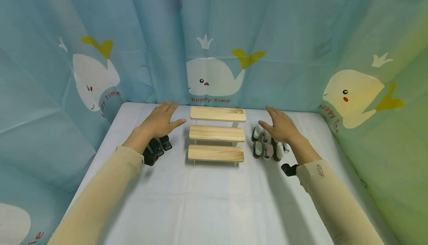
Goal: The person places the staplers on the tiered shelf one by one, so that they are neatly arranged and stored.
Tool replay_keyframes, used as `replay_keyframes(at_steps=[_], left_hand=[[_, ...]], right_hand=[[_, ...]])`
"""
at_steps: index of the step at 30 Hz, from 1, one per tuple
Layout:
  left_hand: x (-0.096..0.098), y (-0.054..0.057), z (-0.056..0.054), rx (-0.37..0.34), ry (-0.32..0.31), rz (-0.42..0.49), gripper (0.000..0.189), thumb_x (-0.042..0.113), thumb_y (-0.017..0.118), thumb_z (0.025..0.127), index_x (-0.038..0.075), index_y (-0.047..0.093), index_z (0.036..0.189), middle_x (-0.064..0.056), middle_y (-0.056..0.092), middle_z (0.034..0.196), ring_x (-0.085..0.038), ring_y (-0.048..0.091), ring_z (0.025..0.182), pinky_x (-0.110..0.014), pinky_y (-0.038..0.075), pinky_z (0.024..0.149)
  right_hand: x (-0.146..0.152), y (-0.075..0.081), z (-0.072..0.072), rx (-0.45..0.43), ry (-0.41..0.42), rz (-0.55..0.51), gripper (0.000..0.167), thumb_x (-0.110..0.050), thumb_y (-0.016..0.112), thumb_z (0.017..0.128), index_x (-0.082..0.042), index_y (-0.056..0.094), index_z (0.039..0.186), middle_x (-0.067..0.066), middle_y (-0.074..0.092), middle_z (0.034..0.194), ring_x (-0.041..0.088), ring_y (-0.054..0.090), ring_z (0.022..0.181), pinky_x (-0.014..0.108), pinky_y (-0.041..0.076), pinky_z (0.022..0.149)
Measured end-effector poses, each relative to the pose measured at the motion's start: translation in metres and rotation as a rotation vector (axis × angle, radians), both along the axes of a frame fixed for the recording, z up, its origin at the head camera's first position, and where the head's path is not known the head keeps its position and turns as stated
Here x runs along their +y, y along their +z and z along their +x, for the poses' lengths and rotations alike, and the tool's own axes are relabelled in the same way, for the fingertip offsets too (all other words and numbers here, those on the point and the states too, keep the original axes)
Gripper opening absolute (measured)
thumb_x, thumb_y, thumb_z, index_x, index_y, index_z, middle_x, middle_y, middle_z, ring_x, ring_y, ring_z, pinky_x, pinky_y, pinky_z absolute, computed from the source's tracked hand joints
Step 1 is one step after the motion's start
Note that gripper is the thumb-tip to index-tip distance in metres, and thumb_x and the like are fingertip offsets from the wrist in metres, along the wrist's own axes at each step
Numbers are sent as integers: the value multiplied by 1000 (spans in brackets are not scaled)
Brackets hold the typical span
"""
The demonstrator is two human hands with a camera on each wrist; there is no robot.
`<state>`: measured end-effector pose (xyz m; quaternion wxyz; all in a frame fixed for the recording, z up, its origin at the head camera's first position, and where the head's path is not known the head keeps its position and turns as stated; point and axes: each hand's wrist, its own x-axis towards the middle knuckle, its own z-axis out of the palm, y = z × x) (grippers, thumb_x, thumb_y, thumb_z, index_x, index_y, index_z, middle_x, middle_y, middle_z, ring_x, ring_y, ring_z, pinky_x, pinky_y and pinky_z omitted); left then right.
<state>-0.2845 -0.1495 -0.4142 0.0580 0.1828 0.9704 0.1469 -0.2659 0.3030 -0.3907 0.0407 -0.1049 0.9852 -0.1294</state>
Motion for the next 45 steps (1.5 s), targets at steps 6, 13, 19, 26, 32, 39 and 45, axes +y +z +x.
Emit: replay_keyframes(at_steps=[6, 13, 19, 26, 32, 39, 45], left_hand=[[7, -14, 11, -29, -36, 126, 84, 60, 48, 105, 7, 23, 165, -18, 23, 171, -42, 12, 160, -58, 14, 129], [13, -32, 28, -72, -43, 217, 84, 62, 49, 104, 11, 25, 165, -16, 26, 170, -40, 14, 160, -61, 20, 126], [15, -42, 40, -98, -42, 288, 86, 68, 47, 101, 13, 27, 165, -14, 31, 169, -37, 23, 158, -57, 24, 126], [24, -50, 52, -121, -64, 324, 86, 67, 49, 101, 12, 29, 164, -15, 34, 167, -39, 28, 156, -59, 27, 125], [34, -59, 65, -114, -63, 354, 87, 66, 54, 100, 9, 32, 162, -16, 38, 165, -39, 33, 154, -57, 30, 124], [41, -76, 77, -162, -7, 421, 93, 71, 62, 92, 10, 38, 159, -15, 43, 162, -37, 38, 152, -57, 34, 122], [46, -87, 86, -166, 4, 485, 88, 60, 75, 89, 10, 44, 154, -15, 47, 160, -36, 40, 151, -55, 34, 122]], right_hand=[[3, -15, 1, -51, -8, -60, 81, -46, 55, 106, -1, 20, 164, 30, 25, 166, 52, 23, 153, 68, 22, 122], [2, -35, -1, -109, -7, -110, 81, -37, 62, 104, -2, 22, 164, 31, 25, 166, 53, 22, 153, 69, 23, 121], [1, -49, -8, -145, -17, -139, 81, -38, 64, 103, -4, 24, 164, 29, 24, 167, 52, 22, 153, 69, 24, 121], [0, -62, -11, -146, -11, -150, 81, -39, 66, 101, -2, 28, 162, 28, 27, 166, 53, 26, 152, 68, 27, 120], [1, -67, -8, -139, -14, -129, 76, -36, 66, 102, 0, 32, 160, 30, 32, 163, 53, 29, 150, 68, 29, 119], [4, -74, -9, -121, -6, -107, 67, -30, 66, 102, 3, 41, 156, 31, 41, 157, 53, 39, 145, 66, 34, 117], [4, -73, -14, -123, 2, -75, 67, -31, 66, 101, 5, 44, 153, 33, 46, 153, 52, 45, 141, 64, 37, 115]])
